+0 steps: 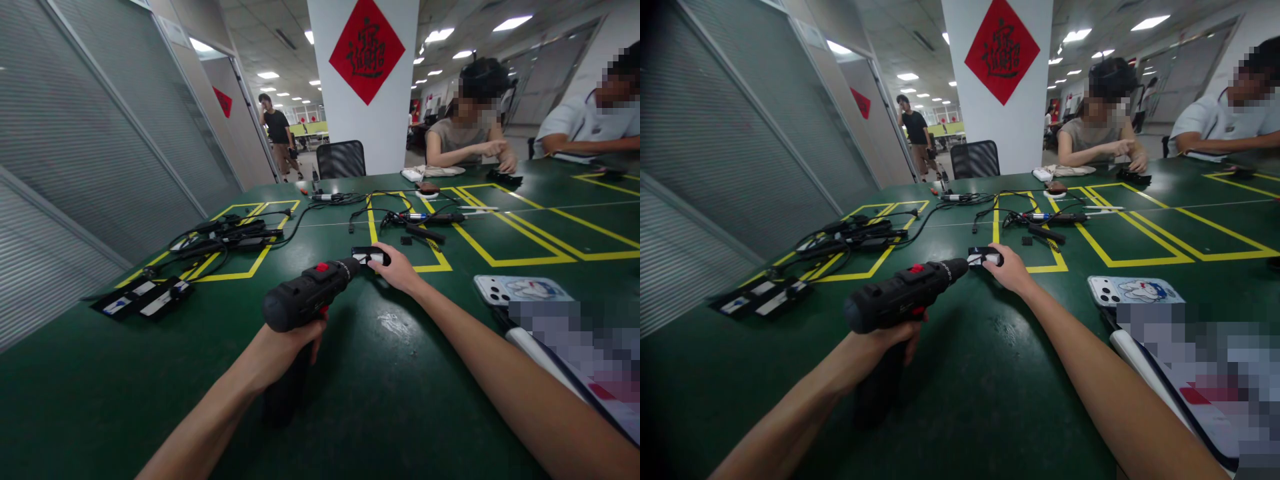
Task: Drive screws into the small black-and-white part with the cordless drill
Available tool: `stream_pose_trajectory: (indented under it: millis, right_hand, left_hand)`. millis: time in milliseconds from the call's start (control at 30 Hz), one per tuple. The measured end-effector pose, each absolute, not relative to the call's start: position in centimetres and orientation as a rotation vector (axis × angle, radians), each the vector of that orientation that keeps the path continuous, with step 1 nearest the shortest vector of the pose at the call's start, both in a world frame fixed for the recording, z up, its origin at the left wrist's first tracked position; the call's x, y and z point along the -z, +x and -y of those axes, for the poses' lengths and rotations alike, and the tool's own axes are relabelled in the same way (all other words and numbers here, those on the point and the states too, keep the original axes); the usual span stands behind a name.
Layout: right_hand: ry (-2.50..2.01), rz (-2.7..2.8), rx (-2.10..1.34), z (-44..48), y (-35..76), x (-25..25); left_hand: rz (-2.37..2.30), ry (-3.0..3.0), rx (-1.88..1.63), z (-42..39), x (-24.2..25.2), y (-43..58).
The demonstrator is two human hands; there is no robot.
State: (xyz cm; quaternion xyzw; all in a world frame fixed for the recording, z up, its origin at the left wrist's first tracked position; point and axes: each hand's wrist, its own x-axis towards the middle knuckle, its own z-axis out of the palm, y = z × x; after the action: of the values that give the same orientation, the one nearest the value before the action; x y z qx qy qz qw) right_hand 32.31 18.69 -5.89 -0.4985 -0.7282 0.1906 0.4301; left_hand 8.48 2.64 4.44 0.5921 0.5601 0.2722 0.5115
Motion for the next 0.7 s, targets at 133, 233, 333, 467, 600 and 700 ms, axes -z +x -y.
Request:
stream_pose_trajectory:
  millis: [133,233,333,467,600,700]
  right_hand:
    - [-1.247,1.826,-0.476,-18.6,32.3,5.8]
    - [-1.243,1.828,-0.473,-18.6,32.4,5.8]
    - [-1.238,1.825,-0.462,-18.7,32.4,5.9]
    - [-1.251,1.828,-0.458,-18.6,32.3,5.9]
    - [-1.253,1.841,-0.451,-18.4,32.3,5.6]
    - [-1.246,1.84,-0.458,-18.4,32.3,5.6]
  left_hand:
    - [-1.338,1.408,-0.662,-2.6,-4.2,8.4]
    - [-1.348,1.395,-0.649,-2.6,-4.5,8.5]
    - [-1.36,1.389,-0.645,-2.5,-4.9,8.7]
    - [-1.347,1.404,-0.642,-2.5,-4.9,8.6]
    - [-1.348,1.395,-0.651,-2.6,-4.2,8.2]
    - [-1.336,1.388,-0.678,-2.6,-3.7,8.0]
